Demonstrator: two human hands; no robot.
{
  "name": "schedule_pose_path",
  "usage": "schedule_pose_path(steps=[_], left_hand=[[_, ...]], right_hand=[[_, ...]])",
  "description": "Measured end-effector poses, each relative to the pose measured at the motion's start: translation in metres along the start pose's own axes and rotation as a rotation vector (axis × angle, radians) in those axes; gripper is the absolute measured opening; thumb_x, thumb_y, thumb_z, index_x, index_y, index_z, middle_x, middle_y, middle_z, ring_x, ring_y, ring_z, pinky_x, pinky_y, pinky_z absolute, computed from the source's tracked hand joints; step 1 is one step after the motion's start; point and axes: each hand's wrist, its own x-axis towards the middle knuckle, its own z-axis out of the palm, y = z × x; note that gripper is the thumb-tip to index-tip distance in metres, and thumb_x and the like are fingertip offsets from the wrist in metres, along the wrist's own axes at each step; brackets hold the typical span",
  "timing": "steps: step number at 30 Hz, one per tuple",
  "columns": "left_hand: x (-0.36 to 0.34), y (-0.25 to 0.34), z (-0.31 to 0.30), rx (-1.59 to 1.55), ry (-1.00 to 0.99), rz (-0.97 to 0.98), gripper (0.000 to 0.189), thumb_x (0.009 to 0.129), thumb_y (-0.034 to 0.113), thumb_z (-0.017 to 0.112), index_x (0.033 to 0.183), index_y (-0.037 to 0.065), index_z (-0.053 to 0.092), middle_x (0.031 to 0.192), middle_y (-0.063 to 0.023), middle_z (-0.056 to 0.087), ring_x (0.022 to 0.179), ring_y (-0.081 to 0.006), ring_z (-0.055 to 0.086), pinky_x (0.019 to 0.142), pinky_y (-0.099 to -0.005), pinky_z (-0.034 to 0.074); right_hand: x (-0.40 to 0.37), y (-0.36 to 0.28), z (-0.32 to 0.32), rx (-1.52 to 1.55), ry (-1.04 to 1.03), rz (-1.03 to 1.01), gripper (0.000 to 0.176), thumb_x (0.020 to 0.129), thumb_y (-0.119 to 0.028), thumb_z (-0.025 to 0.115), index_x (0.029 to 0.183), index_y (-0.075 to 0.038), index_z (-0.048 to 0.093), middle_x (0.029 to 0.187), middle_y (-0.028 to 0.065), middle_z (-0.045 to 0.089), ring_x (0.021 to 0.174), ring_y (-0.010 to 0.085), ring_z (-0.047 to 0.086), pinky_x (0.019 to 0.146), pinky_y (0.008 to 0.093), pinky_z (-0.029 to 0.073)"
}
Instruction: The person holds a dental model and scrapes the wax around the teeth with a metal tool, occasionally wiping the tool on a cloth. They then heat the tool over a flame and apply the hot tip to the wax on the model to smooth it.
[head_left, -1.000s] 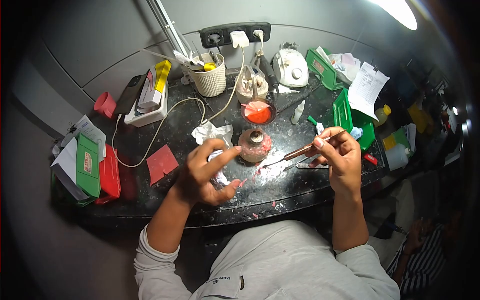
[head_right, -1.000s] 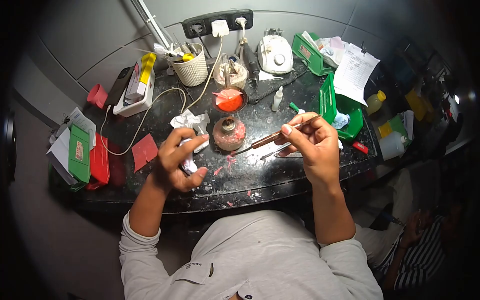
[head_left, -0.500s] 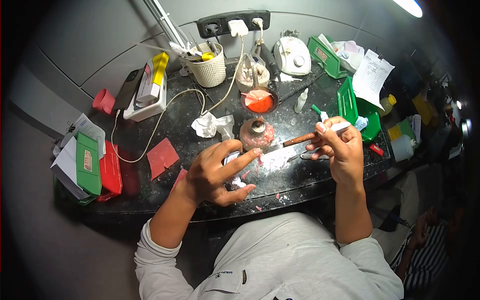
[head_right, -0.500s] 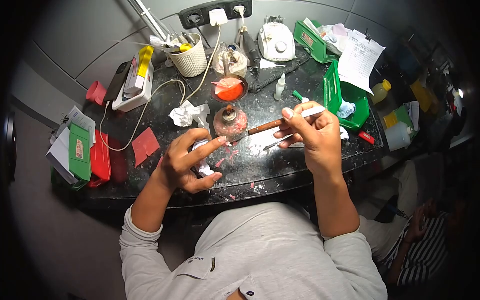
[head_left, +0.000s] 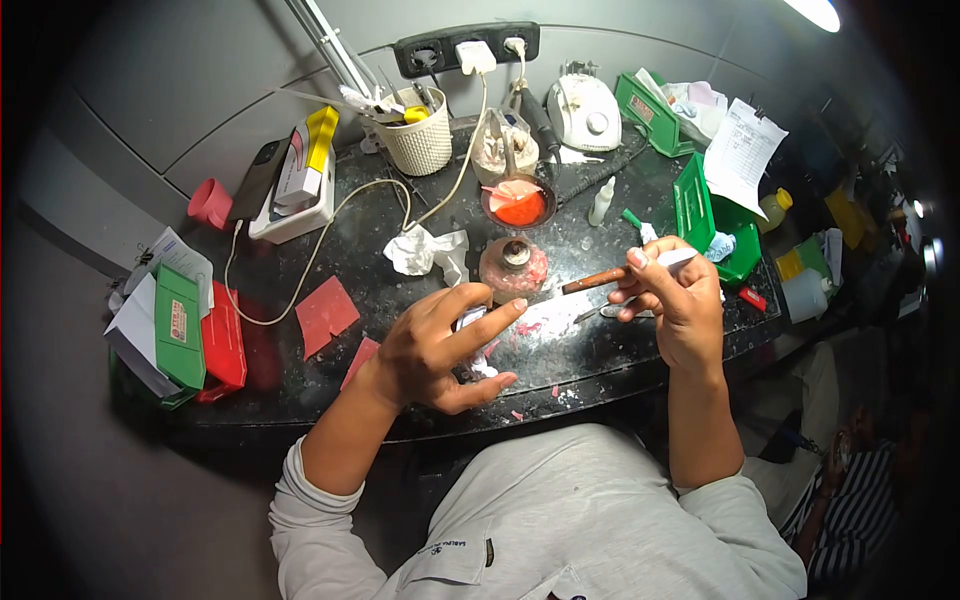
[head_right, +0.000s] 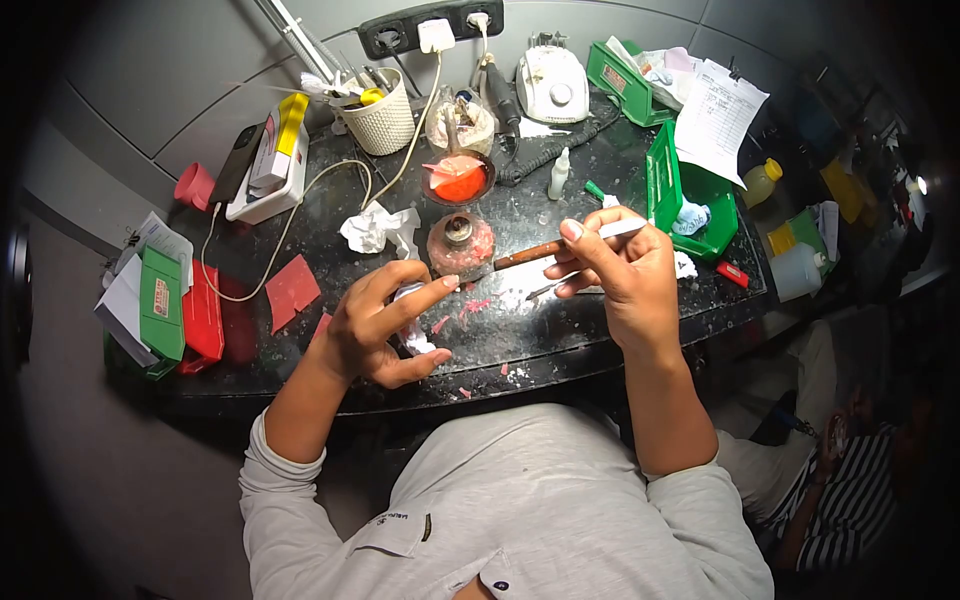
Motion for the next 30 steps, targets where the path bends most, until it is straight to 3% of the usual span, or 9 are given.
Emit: schedule_pose_path(steps=[4, 6, 18, 21, 30], left_hand=[[0.0004, 0.0029, -0.0007, -0.025, -0.015, -0.023, 0.071, 0.076, 0.034, 0.09, 0.135, 0.0, 0.071, 0.105, -0.0196, 0.065, 0.081, -0.0294, 0.067, 0.07, -0.0366, 0.057], [0.0003, 0.0064, -0.0021, -0.049, -0.058, -0.081, 0.069, 0.078, 0.036, 0.088, 0.136, 0.002, 0.071, 0.109, -0.021, 0.064, 0.087, -0.0331, 0.069, 0.079, -0.0407, 0.059], [-0.0017, 0.0041, 0.0007, 0.091, -0.035, -0.01, 0.067, 0.082, 0.041, 0.088, 0.136, 0.006, 0.072, 0.113, -0.022, 0.063, 0.088, -0.0335, 0.069, 0.081, -0.0411, 0.059], [-0.0016, 0.004, 0.0015, 0.1, -0.033, -0.002, 0.069, 0.076, 0.039, 0.091, 0.134, 0.005, 0.075, 0.113, -0.0208, 0.066, 0.092, -0.033, 0.071, 0.079, -0.0404, 0.061], [-0.0015, 0.0081, 0.0, 0.138, -0.036, 0.007, 0.068, 0.077, 0.041, 0.091, 0.133, 0.006, 0.075, 0.113, -0.02, 0.067, 0.092, -0.0322, 0.071, 0.08, -0.0403, 0.061]], right_hand=[[0.0029, 0.0037, -0.0015, -0.006, -0.007, -0.03, 0.016, 0.103, -0.014, 0.074, 0.098, -0.003, 0.064, 0.089, 0.0154, 0.076, 0.07, 0.02, 0.078, 0.053, 0.0277, 0.064], [0.0025, 0.0045, -0.0015, -0.004, -0.008, -0.036, 0.016, 0.103, -0.014, 0.073, 0.098, -0.002, 0.064, 0.088, 0.0153, 0.075, 0.07, 0.0201, 0.078, 0.053, 0.0277, 0.064], [0.0013, 0.0049, -0.004, 0.179, -0.033, 0.061, 0.017, 0.105, -0.014, 0.071, 0.097, -0.001, 0.063, 0.084, 0.0145, 0.071, 0.067, 0.0208, 0.076, 0.052, 0.0288, 0.064], [0.0019, 0.0091, -0.0072, 0.257, -0.095, 0.076, 0.019, 0.107, -0.017, 0.068, 0.101, 0.001, 0.064, 0.085, 0.0148, 0.071, 0.065, 0.0198, 0.074, 0.051, 0.0283, 0.063], [0.0, 0.0085, -0.0082, 0.254, -0.117, 0.055, 0.028, 0.109, -0.02, 0.066, 0.109, 0.008, 0.069, 0.083, 0.0147, 0.071, 0.066, 0.0203, 0.074, 0.051, 0.0281, 0.063]])
